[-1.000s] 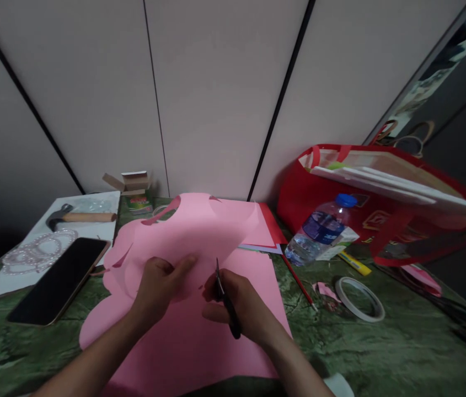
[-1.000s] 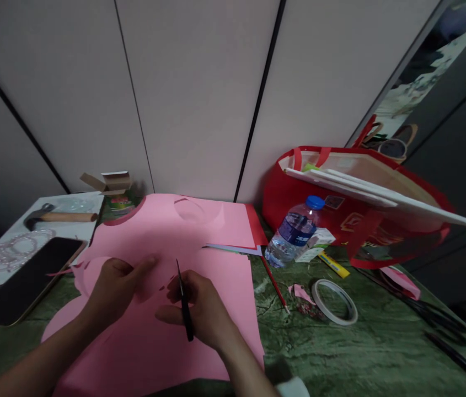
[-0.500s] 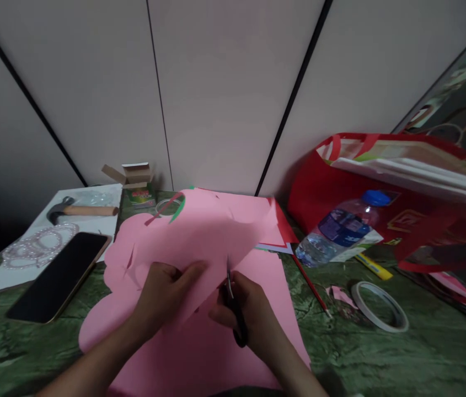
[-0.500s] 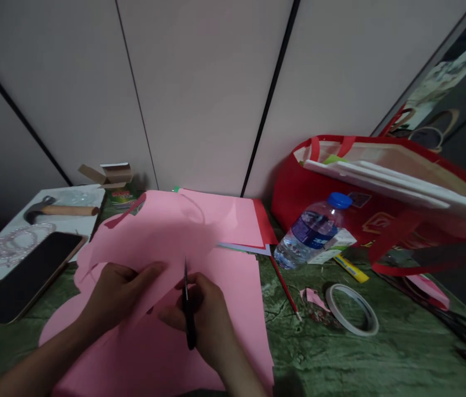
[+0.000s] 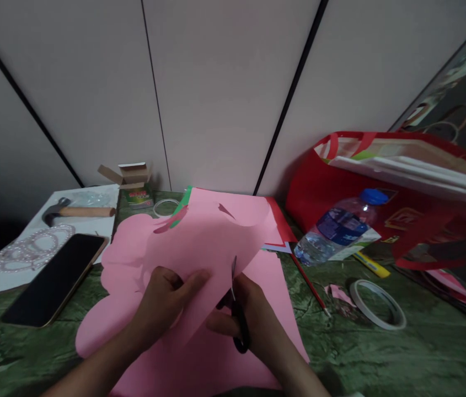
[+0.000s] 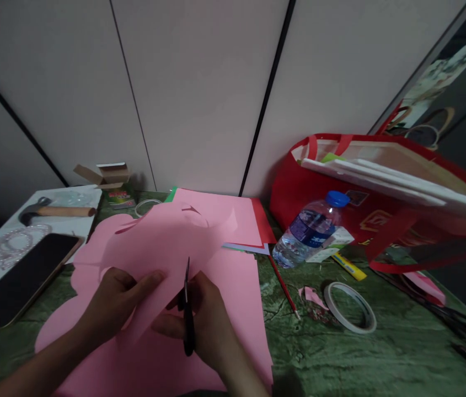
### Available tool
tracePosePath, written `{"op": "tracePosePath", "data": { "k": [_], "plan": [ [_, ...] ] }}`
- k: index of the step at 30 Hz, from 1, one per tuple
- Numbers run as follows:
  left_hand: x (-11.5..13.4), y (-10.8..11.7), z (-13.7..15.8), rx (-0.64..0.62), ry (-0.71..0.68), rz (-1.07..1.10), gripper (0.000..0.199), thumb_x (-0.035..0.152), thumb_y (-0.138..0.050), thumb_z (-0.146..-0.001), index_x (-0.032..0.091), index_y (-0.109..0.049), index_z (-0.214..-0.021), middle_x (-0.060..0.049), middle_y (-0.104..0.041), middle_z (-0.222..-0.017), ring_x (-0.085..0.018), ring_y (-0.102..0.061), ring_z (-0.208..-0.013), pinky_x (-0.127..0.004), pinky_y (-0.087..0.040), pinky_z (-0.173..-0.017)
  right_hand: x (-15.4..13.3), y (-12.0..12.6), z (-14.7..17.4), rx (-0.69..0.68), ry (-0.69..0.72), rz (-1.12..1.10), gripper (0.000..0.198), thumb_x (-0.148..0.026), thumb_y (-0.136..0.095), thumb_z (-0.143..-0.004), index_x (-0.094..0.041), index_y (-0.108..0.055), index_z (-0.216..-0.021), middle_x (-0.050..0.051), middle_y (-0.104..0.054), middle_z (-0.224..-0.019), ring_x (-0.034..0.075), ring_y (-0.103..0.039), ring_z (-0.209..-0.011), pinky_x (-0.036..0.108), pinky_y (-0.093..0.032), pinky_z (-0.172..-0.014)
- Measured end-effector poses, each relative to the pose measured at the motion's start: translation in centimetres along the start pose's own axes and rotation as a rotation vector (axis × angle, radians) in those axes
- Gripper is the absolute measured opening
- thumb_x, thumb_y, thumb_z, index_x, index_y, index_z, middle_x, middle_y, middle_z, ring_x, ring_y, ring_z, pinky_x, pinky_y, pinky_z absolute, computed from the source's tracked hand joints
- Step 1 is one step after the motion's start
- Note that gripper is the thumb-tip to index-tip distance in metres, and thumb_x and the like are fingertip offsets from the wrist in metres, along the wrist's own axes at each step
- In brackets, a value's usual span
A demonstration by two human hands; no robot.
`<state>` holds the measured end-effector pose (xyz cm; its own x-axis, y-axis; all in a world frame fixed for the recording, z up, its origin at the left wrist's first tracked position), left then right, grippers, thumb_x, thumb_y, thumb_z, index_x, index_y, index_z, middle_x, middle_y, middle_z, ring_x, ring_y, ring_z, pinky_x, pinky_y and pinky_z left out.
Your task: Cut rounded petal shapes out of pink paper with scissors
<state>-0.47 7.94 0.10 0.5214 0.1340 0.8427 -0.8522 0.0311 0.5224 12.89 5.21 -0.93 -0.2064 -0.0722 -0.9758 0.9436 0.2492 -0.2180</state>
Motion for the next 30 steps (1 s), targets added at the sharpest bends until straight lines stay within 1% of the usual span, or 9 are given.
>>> {"op": "tracePosePath", "data": {
  "k": [2, 5, 10, 14, 17, 20, 24, 27, 30],
  "plan": [
    [0.1, -0.2, 0.0, -0.033, -0.013, 0.009, 0.049, 0.052, -0.052, -0.062, 0.023, -0.024, -0.033, 0.008, -0.019, -0.037, -0.006, -0.018, -0.038, -0.024, -0.013, -0.037, 0.2, 0.4, 0.0, -0.012, -0.025, 0.034, 0.048, -0.034, -0.082, -0.054, -0.019, -0.057, -0.092, 0.004, -0.063, -0.083, 0.020, -0.058, -0.074, 0.031, -0.047, -0.067],
    [0.2, -0.5, 0.1, -0.086, -0.017, 0.039, 0.047, 0.051, -0.052, -0.063, 0.022, -0.028, -0.035, 0.008, -0.021, -0.039, -0.007, -0.020, -0.039, -0.023, -0.014, -0.037, 1.1, 1.1, 0.0, -0.013, -0.081, 0.092, 0.050, -0.034, -0.083, -0.051, -0.017, -0.059, -0.091, 0.005, -0.064, -0.081, 0.023, -0.059, -0.076, 0.034, -0.048, -0.069],
    [-0.4, -0.9, 0.4, -0.114, 0.033, 0.015, 0.050, 0.056, -0.051, -0.061, 0.023, -0.025, -0.034, 0.008, -0.020, -0.037, -0.006, -0.019, -0.038, -0.024, -0.012, -0.038, 0.5, 0.9, -0.3, 0.036, -0.006, 0.064, 0.038, -0.033, -0.080, -0.057, -0.018, -0.059, -0.085, 0.000, -0.061, -0.072, 0.018, -0.056, -0.067, 0.030, -0.046, -0.065],
    [-1.2, -1.5, 0.6, -0.147, 0.117, 0.011, 0.048, 0.058, -0.050, -0.061, 0.020, -0.039, -0.035, 0.003, -0.035, -0.038, -0.010, -0.031, -0.040, -0.025, -0.021, -0.039, -0.3, 0.0, -0.2, 0.002, -0.020, 0.008, 0.035, -0.038, -0.076, -0.061, -0.018, -0.059, -0.084, -0.002, -0.056, -0.066, 0.015, -0.051, -0.063, 0.026, -0.042, -0.060],
    [-1.0, -1.5, 0.4, -0.131, 0.088, 0.017, 0.047, 0.058, -0.050, -0.061, 0.021, -0.037, -0.035, 0.004, -0.031, -0.037, -0.010, -0.029, -0.040, -0.025, -0.021, -0.039, -0.1, 0.0, 0.1, -0.016, -0.074, -0.014, 0.036, -0.042, -0.076, -0.060, -0.018, -0.058, -0.079, -0.004, -0.050, -0.063, 0.012, -0.044, -0.057, 0.023, -0.037, -0.053],
    [-0.9, -1.6, 0.5, -0.147, 0.083, 0.050, 0.047, 0.057, -0.050, -0.062, 0.021, -0.036, -0.035, 0.005, -0.032, -0.038, -0.009, -0.029, -0.039, -0.024, -0.020, -0.038, -0.1, 0.2, 0.1, -0.022, -0.069, -0.028, 0.038, -0.043, -0.078, -0.056, -0.018, -0.057, -0.075, -0.005, -0.045, -0.059, 0.010, -0.038, -0.053, 0.022, -0.032, -0.048],
    [-1.1, -1.5, 0.9, -0.153, 0.152, 0.018, 0.050, 0.057, -0.050, -0.062, 0.022, -0.035, -0.030, 0.005, -0.032, -0.033, -0.009, -0.029, -0.036, -0.025, -0.022, -0.038, 0.0, 0.2, 0.2, -0.015, -0.044, -0.023, 0.050, -0.059, -0.073, -0.052, -0.019, -0.060, -0.077, -0.002, -0.049, -0.061, 0.013, -0.043, -0.055, 0.025, -0.037, -0.051],
    [-1.2, -1.3, 1.2, -0.138, 0.192, -0.017, 0.049, 0.058, -0.053, -0.061, 0.020, -0.044, -0.030, 0.001, -0.041, -0.034, -0.012, -0.038, -0.038, -0.026, -0.028, -0.040, 0.0, 0.5, 0.4, 0.029, -0.025, -0.020, 0.053, -0.063, -0.070, -0.052, -0.020, -0.060, -0.082, -0.001, -0.051, -0.063, 0.015, -0.047, -0.057, 0.028, -0.041, -0.056],
    [-1.1, -1.2, 1.3, -0.134, 0.197, 0.003, 0.047, 0.058, -0.054, -0.060, 0.018, -0.050, -0.034, -0.002, -0.050, -0.037, -0.015, -0.045, -0.042, -0.026, -0.032, -0.042, -0.3, 0.2, 0.3, 0.015, -0.014, -0.023, 0.043, -0.056, -0.069, -0.059, -0.019, -0.059, -0.079, -0.003, -0.046, -0.059, 0.013, -0.042, -0.055, 0.026, -0.039, -0.054]
  ]
}}
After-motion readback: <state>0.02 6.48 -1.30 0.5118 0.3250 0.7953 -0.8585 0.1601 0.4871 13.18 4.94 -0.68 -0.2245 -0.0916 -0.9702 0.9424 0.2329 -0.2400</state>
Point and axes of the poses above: each hand's wrist, its own z-axis away from the middle knuckle, its own y-axis out of the back of the hand, x = y × z, the point moved 8 cm from there along -z, towards the middle knuckle
